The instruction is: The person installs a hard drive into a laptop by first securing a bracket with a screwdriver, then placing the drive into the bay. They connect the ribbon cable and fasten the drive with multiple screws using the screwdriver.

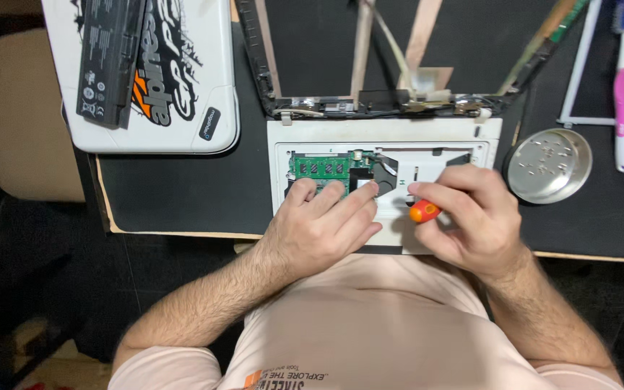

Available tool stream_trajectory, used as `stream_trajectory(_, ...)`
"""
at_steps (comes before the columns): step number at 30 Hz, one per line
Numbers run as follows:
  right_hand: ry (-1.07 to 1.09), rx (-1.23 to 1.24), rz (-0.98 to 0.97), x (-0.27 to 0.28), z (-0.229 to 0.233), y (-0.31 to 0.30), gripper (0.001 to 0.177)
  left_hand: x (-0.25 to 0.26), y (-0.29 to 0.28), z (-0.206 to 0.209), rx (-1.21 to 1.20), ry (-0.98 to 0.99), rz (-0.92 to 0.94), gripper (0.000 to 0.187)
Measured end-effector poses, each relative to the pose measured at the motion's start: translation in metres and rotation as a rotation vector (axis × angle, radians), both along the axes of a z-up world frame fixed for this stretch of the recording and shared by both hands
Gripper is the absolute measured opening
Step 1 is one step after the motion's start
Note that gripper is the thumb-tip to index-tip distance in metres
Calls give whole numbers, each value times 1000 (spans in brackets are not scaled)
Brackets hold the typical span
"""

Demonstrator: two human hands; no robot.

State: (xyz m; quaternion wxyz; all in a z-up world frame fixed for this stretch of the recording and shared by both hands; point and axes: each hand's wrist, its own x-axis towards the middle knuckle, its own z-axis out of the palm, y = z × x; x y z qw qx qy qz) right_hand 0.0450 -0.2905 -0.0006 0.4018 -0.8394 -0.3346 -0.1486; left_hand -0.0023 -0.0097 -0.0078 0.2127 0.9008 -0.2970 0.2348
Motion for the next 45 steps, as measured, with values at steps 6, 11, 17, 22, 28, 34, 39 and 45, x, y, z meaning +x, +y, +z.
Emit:
stream_trajectory(6, 42, -18, -217, -38, 19, -47, 44, -2, 1, -3, -48, 22, -40, 31)
stream_trajectory(11, 82, -93, -407, -73, 4, -85, 23, -5, 4, -1, -100, 23, -64, 22)
stream_trajectory(17, 73, -264, -480, -78, -6, -88, 30, -3, 3, 1, -125, 25, -48, 16)
stream_trajectory(22, -19, -216, -434, -65, 2, -78, 34, 0, -1, 5, -111, 39, -59, 11)
stream_trajectory(28, -172, -204, -482, -61, -17, -94, 27, 3, -16, 7, -63, 101, -101, 18)
stream_trajectory(34, -209, -302, -471, -61, 6, -188, 13, 3, -10, 20, 222, 252, -70, 72)
stream_trajectory(39, 213, -402, -354, -34, 6, -301, 57, 4, -11, 21, 218, 371, -25, 103)
stream_trajectory(45, 400, -548, -261, 4, -46, -382, 73, 3, -17, 30, 157, 483, 8, 119)
